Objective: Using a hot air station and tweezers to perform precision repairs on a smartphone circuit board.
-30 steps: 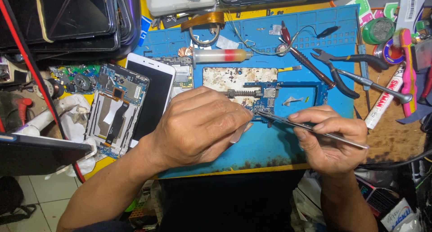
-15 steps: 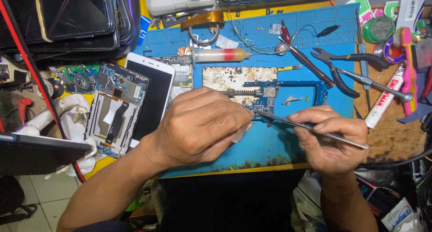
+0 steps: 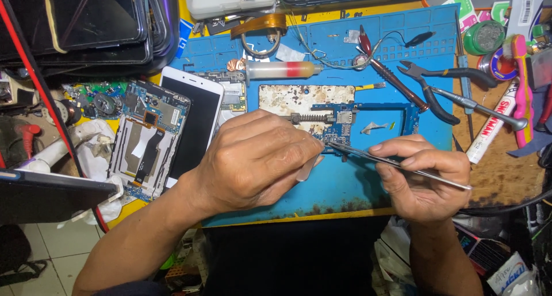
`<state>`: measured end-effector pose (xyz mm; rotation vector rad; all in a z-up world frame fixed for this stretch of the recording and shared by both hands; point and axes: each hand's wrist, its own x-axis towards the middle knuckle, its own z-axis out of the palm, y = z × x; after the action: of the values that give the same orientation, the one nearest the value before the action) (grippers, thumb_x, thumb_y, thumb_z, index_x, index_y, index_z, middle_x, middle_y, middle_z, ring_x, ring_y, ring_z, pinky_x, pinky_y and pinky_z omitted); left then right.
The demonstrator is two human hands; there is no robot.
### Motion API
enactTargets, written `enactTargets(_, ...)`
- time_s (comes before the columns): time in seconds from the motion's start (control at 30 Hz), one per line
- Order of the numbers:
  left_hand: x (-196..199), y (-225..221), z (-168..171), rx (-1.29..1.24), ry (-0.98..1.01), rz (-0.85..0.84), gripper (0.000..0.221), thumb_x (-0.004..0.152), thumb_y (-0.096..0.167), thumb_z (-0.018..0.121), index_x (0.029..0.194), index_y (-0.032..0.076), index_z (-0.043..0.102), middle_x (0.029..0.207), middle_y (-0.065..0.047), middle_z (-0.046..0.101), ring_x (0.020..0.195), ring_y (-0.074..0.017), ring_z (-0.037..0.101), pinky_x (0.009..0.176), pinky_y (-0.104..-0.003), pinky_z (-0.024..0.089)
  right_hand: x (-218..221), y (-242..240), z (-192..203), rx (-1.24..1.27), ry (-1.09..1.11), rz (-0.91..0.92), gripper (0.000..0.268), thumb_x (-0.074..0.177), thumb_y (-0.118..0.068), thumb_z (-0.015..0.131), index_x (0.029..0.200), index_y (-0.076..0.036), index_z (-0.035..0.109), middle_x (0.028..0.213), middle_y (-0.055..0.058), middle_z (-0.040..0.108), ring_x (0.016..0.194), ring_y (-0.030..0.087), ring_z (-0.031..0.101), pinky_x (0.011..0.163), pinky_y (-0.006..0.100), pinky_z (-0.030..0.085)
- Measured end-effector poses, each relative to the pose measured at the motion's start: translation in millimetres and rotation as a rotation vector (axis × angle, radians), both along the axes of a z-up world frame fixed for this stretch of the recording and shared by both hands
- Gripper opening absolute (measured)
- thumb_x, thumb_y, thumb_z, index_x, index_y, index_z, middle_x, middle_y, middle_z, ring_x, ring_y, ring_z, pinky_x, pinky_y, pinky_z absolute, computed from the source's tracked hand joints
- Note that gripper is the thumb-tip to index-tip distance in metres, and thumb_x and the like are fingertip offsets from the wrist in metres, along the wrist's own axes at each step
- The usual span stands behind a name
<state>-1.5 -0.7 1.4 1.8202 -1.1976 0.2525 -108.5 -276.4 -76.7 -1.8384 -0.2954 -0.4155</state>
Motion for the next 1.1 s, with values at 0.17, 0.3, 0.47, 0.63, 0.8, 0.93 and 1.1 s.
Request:
enactTargets(0.17, -0.2, 0.3, -1.4, 0.007, -0.01, 0.005, 0.012, 0.104, 0.004, 0.059, 0.106, -0.003, 0.068, 0.093, -0.014, 0.072, 0.077, -0.0298, 0.068, 0.067, -0.04, 0.05, -0.3, -1.5, -2.2, 0.003, -0.029, 0.003, 0.025, 0.094, 0.001, 0.071, 0.108, -0.006, 0.05, 0.097, 0.022, 0.069, 0.092, 0.036, 0.078, 0.083, 0.045, 0.066)
enactTargets(0.3, 0.3, -0.3, -0.1, -0.001, -0.007, 0.002, 0.012, 0.104, 0.004, 0.059, 0.105, -0.003, 0.068, 0.093, -0.014, 0.072, 0.077, -0.03, 0.067, 0.068, -0.04, 0.05, 0.3, -1.0, -3.0, -0.002, -0.046, 0.01, 0.027, 0.094, 0.0, 0.07, 0.109, -0.006, 0.048, 0.097, 0.022, 0.068, 0.093, 0.036, 0.078, 0.084, 0.046, 0.066)
enactTargets(0.47, 0.4, -0.3, -0.4, 0.0, -0.005, 0.0, 0.012, 0.104, 0.005, 0.059, 0.105, -0.004, 0.068, 0.093, -0.015, 0.072, 0.077, -0.0305, 0.068, 0.068, -0.04, 0.051, 0.5, -0.3, -1.6, 0.011, -0.016, 0.025, 0.026, 0.092, 0.0, 0.072, 0.105, -0.006, 0.05, 0.096, 0.022, 0.071, 0.093, 0.035, 0.079, 0.086, 0.045, 0.066)
enactTargets(0.63, 0.1, 0.1, -1.1, 0.006, -0.009, -0.001, 0.011, 0.104, 0.004, 0.06, 0.106, -0.003, 0.068, 0.094, -0.015, 0.073, 0.078, -0.0303, 0.068, 0.068, -0.04, 0.051, 0.7, 1.7, 0.3, 0.0, -0.003, 0.011, 0.026, 0.092, -0.001, 0.072, 0.105, -0.006, 0.05, 0.097, 0.024, 0.071, 0.093, 0.036, 0.079, 0.085, 0.046, 0.066)
enactTargets(0.8, 0.0, 0.2, -0.5, 0.012, -0.008, 0.0, 0.012, 0.104, 0.005, 0.059, 0.106, -0.003, 0.067, 0.094, -0.014, 0.072, 0.077, -0.0304, 0.066, 0.068, -0.04, 0.05, 0.6, 0.9, 0.1, -0.002, 0.008, 0.019, 0.027, 0.093, -0.001, 0.071, 0.106, -0.007, 0.049, 0.098, 0.023, 0.07, 0.093, 0.036, 0.079, 0.085, 0.046, 0.065)
enactTargets(0.93, 0.1, 0.0, -0.7, 0.007, -0.01, 0.005, 0.011, 0.104, 0.004, 0.059, 0.106, -0.003, 0.067, 0.093, -0.014, 0.071, 0.076, -0.0302, 0.066, 0.068, -0.04, 0.051, 1.4, -0.3, -2.0, -0.002, -0.023, 0.028, 0.027, 0.093, 0.0, 0.072, 0.107, -0.006, 0.049, 0.098, 0.024, 0.07, 0.093, 0.036, 0.079, 0.084, 0.045, 0.066)
enactTargets(1.1, 0.2, 0.2, -0.6, 0.01, -0.009, 0.0, 0.009, 0.103, 0.003, 0.061, 0.106, -0.003, 0.067, 0.093, -0.014, 0.072, 0.077, -0.0288, 0.066, 0.067, -0.04, 0.05, 0.1, -0.7, -3.3, 0.01, -0.03, 0.017, 0.026, 0.092, -0.001, 0.072, 0.105, -0.005, 0.05, 0.097, 0.025, 0.07, 0.091, 0.036, 0.079, 0.083, 0.045, 0.066)
